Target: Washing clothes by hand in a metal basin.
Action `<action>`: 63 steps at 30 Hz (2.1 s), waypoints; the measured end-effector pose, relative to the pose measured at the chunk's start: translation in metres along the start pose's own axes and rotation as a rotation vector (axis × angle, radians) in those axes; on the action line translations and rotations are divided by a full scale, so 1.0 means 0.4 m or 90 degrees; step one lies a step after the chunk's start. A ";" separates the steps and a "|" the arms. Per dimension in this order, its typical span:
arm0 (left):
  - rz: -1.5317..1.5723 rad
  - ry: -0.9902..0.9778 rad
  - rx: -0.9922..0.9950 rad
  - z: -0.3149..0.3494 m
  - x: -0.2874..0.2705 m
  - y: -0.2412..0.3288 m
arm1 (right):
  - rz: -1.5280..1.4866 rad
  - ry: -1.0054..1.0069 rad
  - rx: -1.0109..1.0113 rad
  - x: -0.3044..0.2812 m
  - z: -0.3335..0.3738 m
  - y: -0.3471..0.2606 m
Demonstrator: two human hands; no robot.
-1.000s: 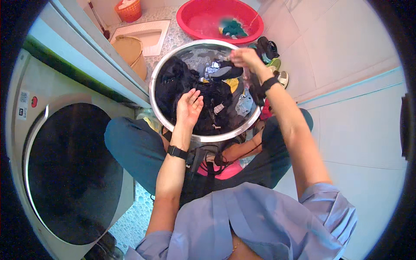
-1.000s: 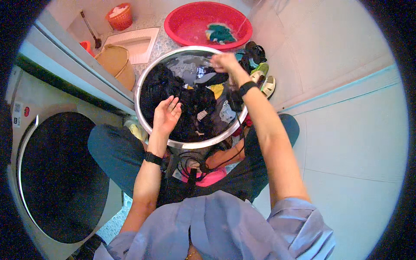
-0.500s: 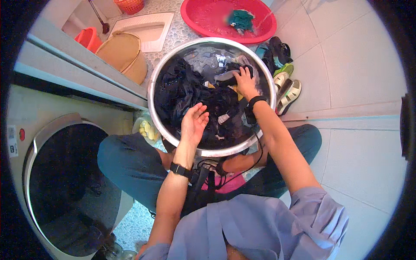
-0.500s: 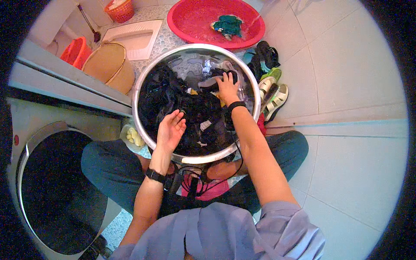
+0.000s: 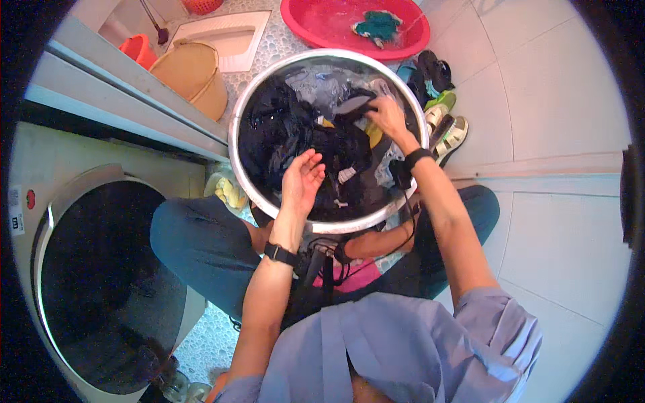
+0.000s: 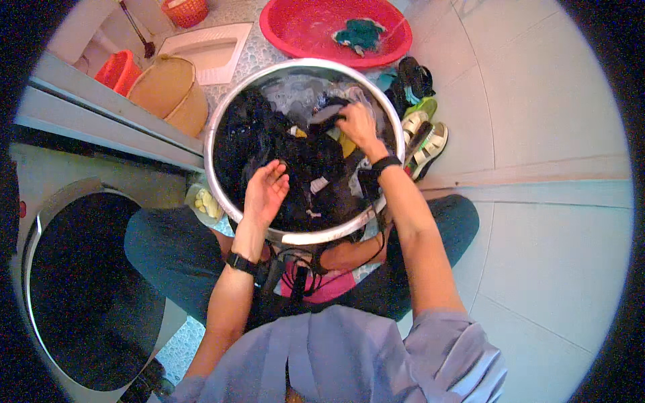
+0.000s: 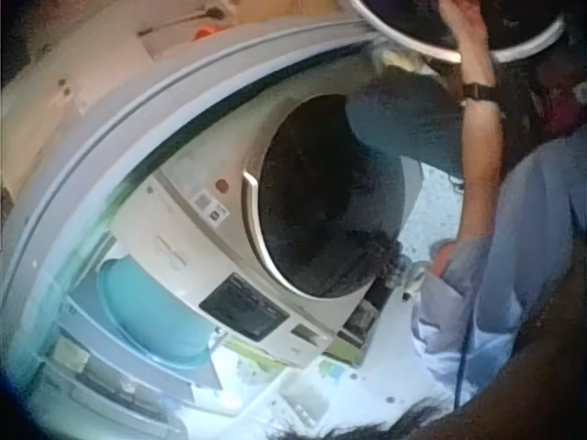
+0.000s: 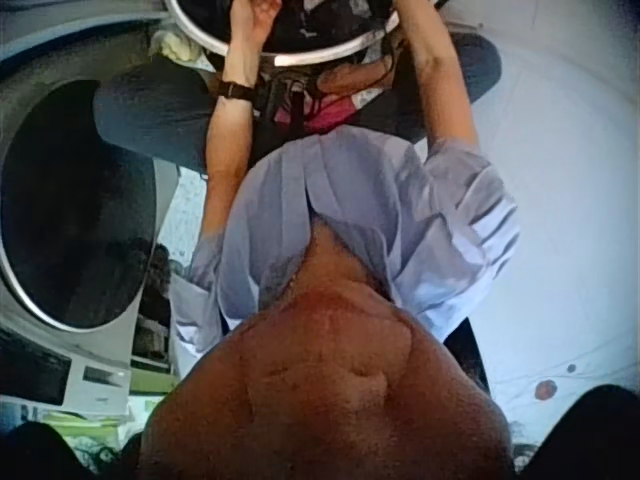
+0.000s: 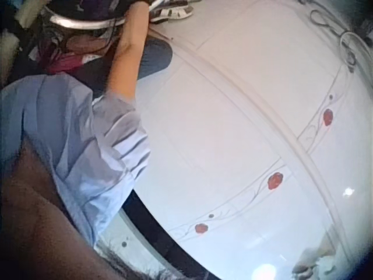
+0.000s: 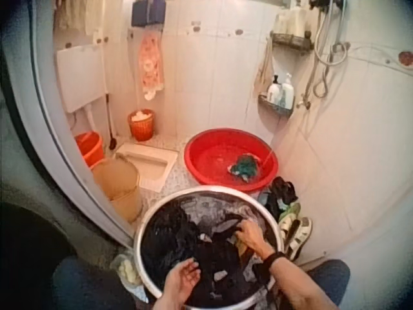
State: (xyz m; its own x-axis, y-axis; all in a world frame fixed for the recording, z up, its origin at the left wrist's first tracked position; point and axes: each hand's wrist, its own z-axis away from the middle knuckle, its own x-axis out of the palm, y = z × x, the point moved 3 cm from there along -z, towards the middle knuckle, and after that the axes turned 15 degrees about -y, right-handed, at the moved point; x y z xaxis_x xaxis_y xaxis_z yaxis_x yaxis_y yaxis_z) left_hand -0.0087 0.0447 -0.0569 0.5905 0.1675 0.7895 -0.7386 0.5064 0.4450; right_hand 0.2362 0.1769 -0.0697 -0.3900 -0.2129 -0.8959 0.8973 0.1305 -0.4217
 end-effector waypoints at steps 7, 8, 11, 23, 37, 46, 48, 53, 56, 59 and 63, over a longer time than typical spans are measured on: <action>-0.024 -0.004 -0.018 -0.009 0.003 -0.026 | -0.058 0.088 -0.142 -0.080 -0.100 0.018; -0.026 0.004 -0.019 -0.012 0.000 -0.028 | 0.020 0.172 -0.167 -0.097 -0.107 0.005; -0.039 0.031 -0.001 -0.008 -0.022 0.002 | 0.069 0.120 -0.214 -0.074 -0.132 -0.105; -0.073 0.035 -0.026 -0.038 -0.009 -0.032 | 0.235 -0.182 0.142 0.188 -0.185 0.040; -0.086 0.008 -0.021 -0.017 -0.010 -0.026 | -0.697 -0.076 0.062 -0.181 -0.086 -0.062; -0.086 0.016 -0.027 -0.035 -0.026 -0.051 | -1.152 -0.043 -0.134 -0.290 -0.112 -0.204; -0.086 0.028 -0.022 -0.037 -0.044 -0.041 | -1.034 -0.097 -0.069 -0.208 -0.157 -0.195; -0.089 0.058 -0.032 -0.073 -0.047 -0.050 | 0.015 -0.100 -0.027 0.105 -0.237 -0.031; -0.082 0.065 -0.037 -0.080 -0.043 -0.048 | 0.119 -0.156 -0.078 0.223 -0.244 -0.042; -0.086 0.084 -0.032 -0.076 -0.056 -0.031 | 0.170 -0.176 0.003 0.298 -0.256 -0.074; -0.099 0.101 -0.031 -0.075 -0.040 -0.029 | 0.240 -0.300 0.058 0.341 -0.297 -0.040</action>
State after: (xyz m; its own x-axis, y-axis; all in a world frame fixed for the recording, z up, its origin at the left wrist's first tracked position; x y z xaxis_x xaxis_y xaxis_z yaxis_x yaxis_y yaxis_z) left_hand 0.0003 0.0614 -0.0873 0.7428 0.2132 0.6347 -0.6204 0.5758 0.5326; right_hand 0.1439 0.2607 -0.2018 0.0730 -0.5770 -0.8135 0.9780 0.2014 -0.0551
